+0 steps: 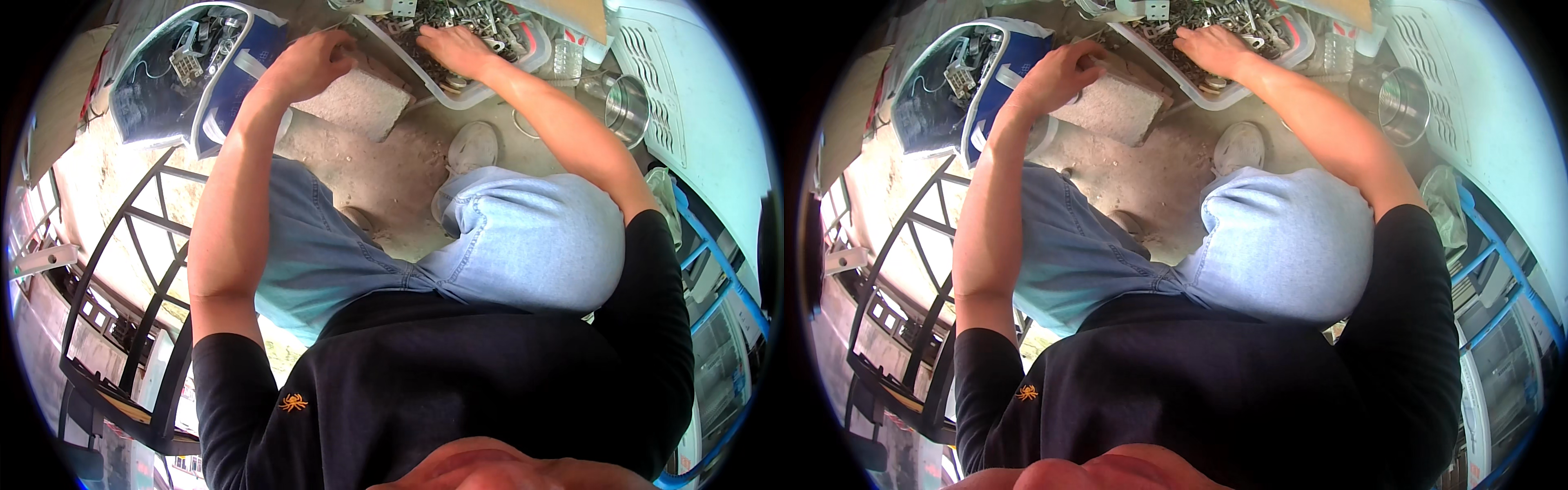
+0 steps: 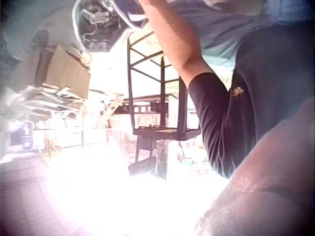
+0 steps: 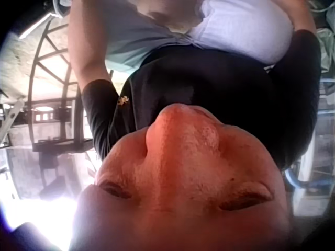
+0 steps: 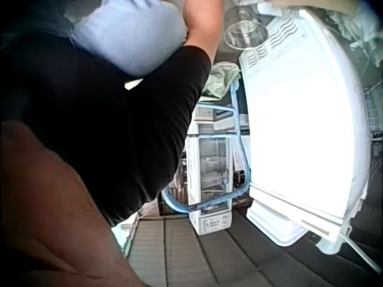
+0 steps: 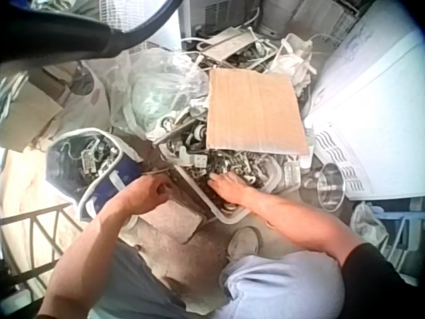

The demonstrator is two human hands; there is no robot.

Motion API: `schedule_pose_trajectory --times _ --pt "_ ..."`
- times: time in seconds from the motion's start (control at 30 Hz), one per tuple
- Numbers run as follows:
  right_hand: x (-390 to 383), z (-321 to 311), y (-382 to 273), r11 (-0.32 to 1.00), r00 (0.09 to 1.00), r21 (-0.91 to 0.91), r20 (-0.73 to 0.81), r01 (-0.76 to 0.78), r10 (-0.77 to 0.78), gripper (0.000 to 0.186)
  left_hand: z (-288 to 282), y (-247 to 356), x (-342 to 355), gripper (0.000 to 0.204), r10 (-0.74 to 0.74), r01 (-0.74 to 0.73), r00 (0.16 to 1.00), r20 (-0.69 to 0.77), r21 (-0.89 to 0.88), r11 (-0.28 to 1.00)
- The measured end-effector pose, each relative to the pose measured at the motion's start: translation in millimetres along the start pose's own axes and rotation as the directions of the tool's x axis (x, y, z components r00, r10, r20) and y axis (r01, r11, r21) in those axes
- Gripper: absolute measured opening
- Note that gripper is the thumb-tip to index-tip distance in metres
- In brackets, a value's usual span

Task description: The person sorts through a container of small metal parts, then uses a power drill to remove screws from a small white fan unit. The person manipulates the fan blades and housing while working on the floor.

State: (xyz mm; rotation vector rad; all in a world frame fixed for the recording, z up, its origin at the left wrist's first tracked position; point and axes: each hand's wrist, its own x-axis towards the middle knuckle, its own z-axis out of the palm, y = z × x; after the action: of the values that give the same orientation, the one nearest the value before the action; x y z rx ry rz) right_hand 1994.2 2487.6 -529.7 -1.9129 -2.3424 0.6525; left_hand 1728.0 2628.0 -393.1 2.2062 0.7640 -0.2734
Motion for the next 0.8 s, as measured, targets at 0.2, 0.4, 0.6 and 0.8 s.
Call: schedule_pose_trajectory --times 0.2,0.4,0.6,0.8 --pt "-7.9 -14.3 -10.8 0.998 1.000 0.060 -0.002 -0.017 0.017 0.021 -5.3 10.1 3.1 0.032 -0.049 0.054 0.996 0.068 -0.066 0.996" --pt "-18.5 -69.6 -22.9 0.893 0.985 0.440 -0.087 -0.094 0.147 0.017 10.4 13.0 25.0 0.033 -0.005 0.022 0.999 0.054 -0.317 0.948" --pt "0.9 -123.4 -73.0 0.778 0.952 0.628 -0.259 0.035 0.165 0.020 10.8 50.0 32.1 0.035 -0.138 0.258 0.964 0.229 -0.933 0.251" --pt "-17.7 -45.5 -17.3 0.927 0.958 0.355 -0.205 -0.116 0.199 0.016 14.1 14.0 42.6 0.034 -0.147 0.227 0.971 0.187 -0.913 0.338"
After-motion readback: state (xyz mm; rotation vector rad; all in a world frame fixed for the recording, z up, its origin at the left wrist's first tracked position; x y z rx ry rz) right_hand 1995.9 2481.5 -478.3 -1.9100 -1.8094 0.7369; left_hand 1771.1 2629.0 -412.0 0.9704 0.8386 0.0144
